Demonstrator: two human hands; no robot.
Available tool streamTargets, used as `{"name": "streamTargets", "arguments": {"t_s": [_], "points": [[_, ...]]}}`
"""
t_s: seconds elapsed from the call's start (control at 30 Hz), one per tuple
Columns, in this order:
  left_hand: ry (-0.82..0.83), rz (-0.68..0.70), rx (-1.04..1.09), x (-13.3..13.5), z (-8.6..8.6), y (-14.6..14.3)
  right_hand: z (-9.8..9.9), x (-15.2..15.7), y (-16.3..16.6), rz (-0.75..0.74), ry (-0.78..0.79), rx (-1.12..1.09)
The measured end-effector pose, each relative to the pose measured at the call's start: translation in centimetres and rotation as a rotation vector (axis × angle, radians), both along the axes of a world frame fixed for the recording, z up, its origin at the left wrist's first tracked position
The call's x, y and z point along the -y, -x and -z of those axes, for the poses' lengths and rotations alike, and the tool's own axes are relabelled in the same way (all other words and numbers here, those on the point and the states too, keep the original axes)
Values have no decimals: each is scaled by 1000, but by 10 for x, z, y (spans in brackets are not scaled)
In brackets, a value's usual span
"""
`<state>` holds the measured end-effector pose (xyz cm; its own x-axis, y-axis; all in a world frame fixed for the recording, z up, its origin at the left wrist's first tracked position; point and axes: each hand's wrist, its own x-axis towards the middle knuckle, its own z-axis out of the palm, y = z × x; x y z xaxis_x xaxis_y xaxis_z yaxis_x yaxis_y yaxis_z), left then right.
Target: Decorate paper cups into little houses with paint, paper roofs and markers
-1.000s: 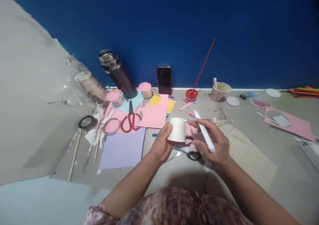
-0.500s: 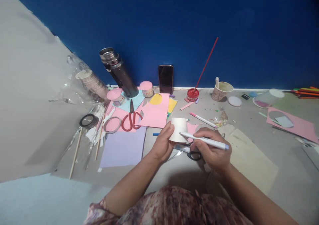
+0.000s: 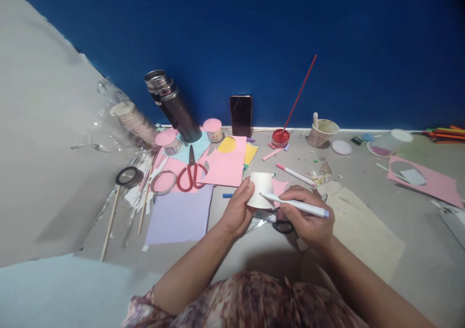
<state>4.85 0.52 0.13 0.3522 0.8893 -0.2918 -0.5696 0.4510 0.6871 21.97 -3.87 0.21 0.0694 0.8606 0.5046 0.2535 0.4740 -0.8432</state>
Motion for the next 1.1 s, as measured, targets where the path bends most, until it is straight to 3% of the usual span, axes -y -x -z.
{"name": "streamTargets", "arguments": {"t_s": [1.1], "points": [[-38,5,1,0,2,-2,3,1,-2,14,-3,-17]]}}
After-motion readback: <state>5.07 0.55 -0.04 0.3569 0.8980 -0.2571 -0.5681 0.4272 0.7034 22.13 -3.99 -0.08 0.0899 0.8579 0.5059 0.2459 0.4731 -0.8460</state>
